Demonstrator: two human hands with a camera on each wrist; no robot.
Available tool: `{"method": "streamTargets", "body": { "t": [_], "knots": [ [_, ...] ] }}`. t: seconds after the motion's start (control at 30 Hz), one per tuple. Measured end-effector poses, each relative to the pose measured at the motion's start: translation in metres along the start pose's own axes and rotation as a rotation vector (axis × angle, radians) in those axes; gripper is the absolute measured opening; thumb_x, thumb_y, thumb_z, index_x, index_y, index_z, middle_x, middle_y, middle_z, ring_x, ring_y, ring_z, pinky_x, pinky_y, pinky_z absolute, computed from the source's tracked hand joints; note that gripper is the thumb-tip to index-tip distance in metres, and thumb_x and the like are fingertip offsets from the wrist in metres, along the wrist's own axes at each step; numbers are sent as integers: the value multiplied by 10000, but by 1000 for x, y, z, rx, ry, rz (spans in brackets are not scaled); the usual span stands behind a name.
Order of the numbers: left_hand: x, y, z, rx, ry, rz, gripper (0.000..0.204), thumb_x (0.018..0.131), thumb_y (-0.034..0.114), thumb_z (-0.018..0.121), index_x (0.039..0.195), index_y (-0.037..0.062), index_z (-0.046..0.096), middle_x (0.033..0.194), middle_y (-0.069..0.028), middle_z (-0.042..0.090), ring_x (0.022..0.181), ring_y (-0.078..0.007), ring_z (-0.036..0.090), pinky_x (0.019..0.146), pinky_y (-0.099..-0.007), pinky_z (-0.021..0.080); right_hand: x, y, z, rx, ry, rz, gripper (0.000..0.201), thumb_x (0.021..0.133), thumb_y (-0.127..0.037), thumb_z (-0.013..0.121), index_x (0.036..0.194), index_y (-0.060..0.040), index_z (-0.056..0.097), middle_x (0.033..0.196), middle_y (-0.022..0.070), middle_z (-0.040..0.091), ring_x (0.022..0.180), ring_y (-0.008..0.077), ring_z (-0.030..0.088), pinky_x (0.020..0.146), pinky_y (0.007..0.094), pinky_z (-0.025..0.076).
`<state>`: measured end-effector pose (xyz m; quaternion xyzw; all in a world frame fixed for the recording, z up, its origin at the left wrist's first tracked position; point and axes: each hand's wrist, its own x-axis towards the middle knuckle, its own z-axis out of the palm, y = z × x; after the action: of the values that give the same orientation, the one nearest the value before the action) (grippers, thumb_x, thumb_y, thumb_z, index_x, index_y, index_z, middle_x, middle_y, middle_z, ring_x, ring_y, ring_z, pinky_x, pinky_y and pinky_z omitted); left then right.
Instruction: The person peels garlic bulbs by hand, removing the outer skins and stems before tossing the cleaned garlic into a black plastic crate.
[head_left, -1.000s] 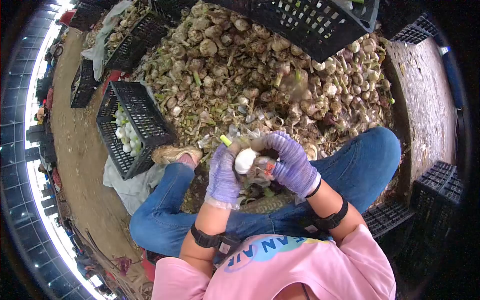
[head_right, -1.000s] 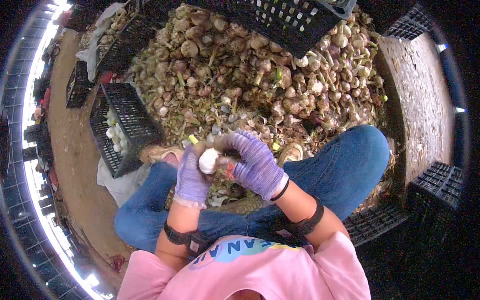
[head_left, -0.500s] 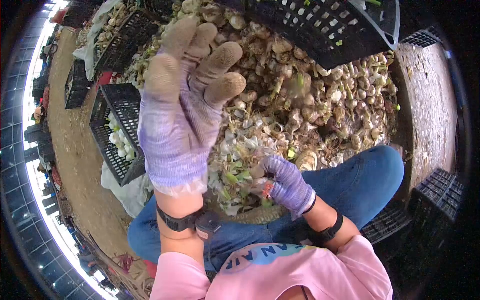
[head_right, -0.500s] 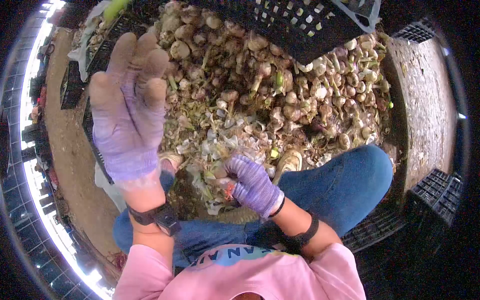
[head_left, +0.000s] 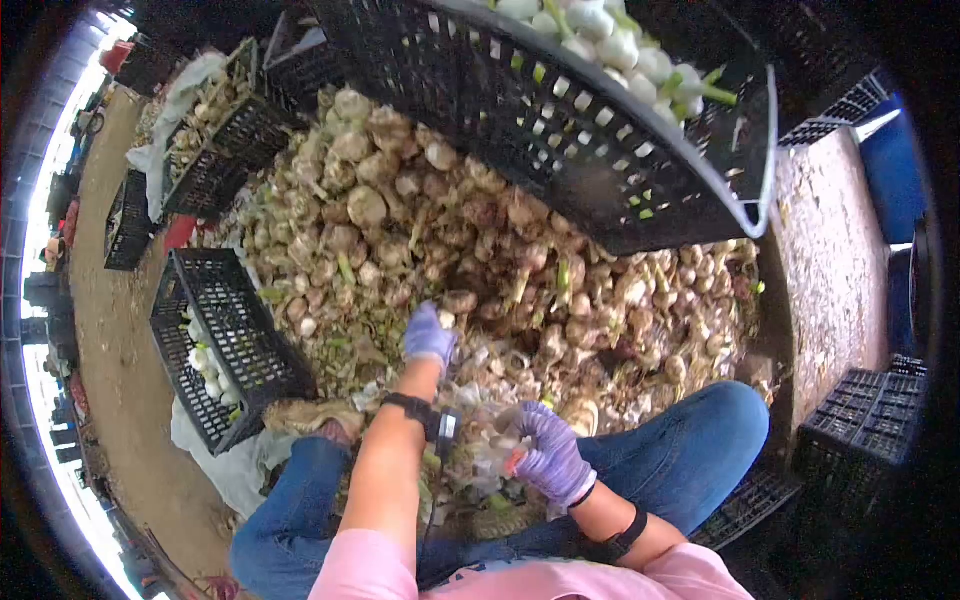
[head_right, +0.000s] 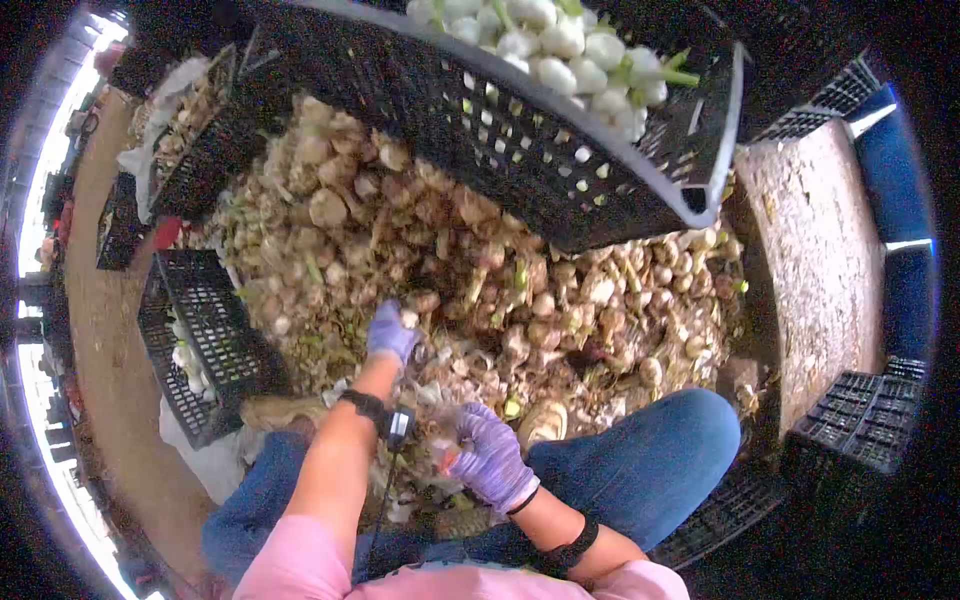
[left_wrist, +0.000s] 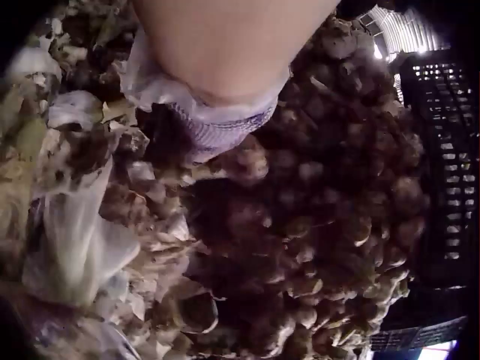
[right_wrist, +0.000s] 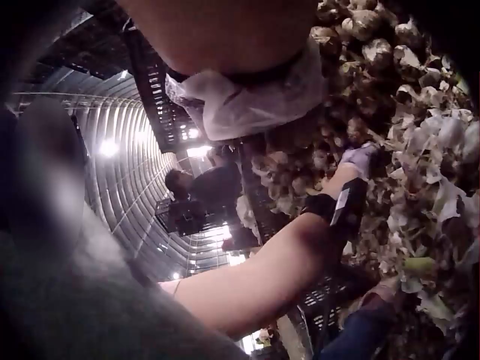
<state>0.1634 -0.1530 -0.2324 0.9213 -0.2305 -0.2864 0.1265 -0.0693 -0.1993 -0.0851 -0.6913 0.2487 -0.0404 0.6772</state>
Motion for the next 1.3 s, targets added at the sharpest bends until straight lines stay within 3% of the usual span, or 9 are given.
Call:
{"method": "streamTargets", "body": {
  "t": [0.1, 0.13, 0.23, 0.47, 0.6, 0.63, 0.7, 1.07, 1.3],
  "knots": [
    [-18, -26, 3, -340, 3, 34, 635, 654, 128, 723, 1214, 42, 436, 1203, -178, 492, 1079, -323, 500, 907, -365, 426, -6, 12, 23, 442, 98, 148, 370, 794, -198, 573, 1113, -12, 541, 1016, 188, 571, 933, 288, 556, 858, 342, 427],
    [-27, -25, -9, -543, 15, 123, 645, 661, 105, 716, 1231, 37, 420, 1222, -157, 483, 1059, -286, 523, 897, -360, 436, -5, -6, 24, 437, 160, 69, 358, 774, -63, 552, 1126, 0, 538, 911, 49, 571, 848, 144, 539, 778, 271, 434],
    [-124, 13, -86, -1087, -222, 237, 603, 676, 68, 701, 1216, 49, 432, 1191, -101, 490, 1023, -227, 527, 846, -328, 466, -13, 23, 34, 72, -55, 10, 374, 797, -65, 541, 1167, -6, 527, 948, 51, 576, 846, 139, 536, 790, 274, 432],
    [-281, 13, -152, -1168, -169, 499, 647, 644, 252, 799, 1155, 59, 452, 1142, -60, 506, 1048, -172, 501, 920, -313, 413, -56, -28, 59, 519, 143, -166, 382, 845, -156, 596, 1168, 21, 496, 1112, 117, 557, 1028, 183, 529, 896, 300, 416],
    [-312, -5, -140, -1157, -12, 634, 699, 635, 342, 781, 1184, 114, 414, 1181, -96, 504, 1083, -198, 492, 915, -333, 420, -82, -51, 67, 548, 57, -232, 330, 870, -150, 559, 1155, 9, 504, 1094, 66, 551, 982, 135, 532, 858, 273, 439],
    [-311, -12, -129, -1172, -8, 719, 656, 661, 309, 766, 1180, 120, 411, 1199, -111, 492, 1108, -232, 487, 928, -353, 414, -85, -66, 65, 154, -7, -250, 329, 864, -177, 573, 1137, -1, 522, 1064, 48, 571, 950, 130, 547, 833, 263, 449],
    [-334, 1, -132, -1418, -64, 733, 625, 674, 267, 760, 1176, 127, 416, 1204, -118, 490, 1128, -261, 482, 937, -372, 409, -100, -102, 75, 662, -95, -221, 311, 858, -197, 584, 1108, -15, 547, 1010, 37, 595, 929, 118, 553, 798, 252, 458],
    [-350, -14, -122, -1451, -62, 832, 605, 715, 116, 726, 1228, 96, 406, 1219, -111, 482, 1093, -227, 501, 873, -337, 469, -111, -109, 77, 600, -43, -100, 267, 788, -126, 668, 1015, -3, 603, 925, 53, 633, 819, 104, 593, 722, 240, 485],
    [-355, -13, -132, -1576, -255, 565, 636, 719, 252, 738, 1233, 62, 415, 1173, -95, 519, 1034, -198, 535, 878, -326, 454, -107, -97, 73, 637, -116, -66, 377, 797, -257, 668, 1050, 9, 582, 931, 35, 621, 813, 96, 586, 728, 236, 481]
  ]
}}
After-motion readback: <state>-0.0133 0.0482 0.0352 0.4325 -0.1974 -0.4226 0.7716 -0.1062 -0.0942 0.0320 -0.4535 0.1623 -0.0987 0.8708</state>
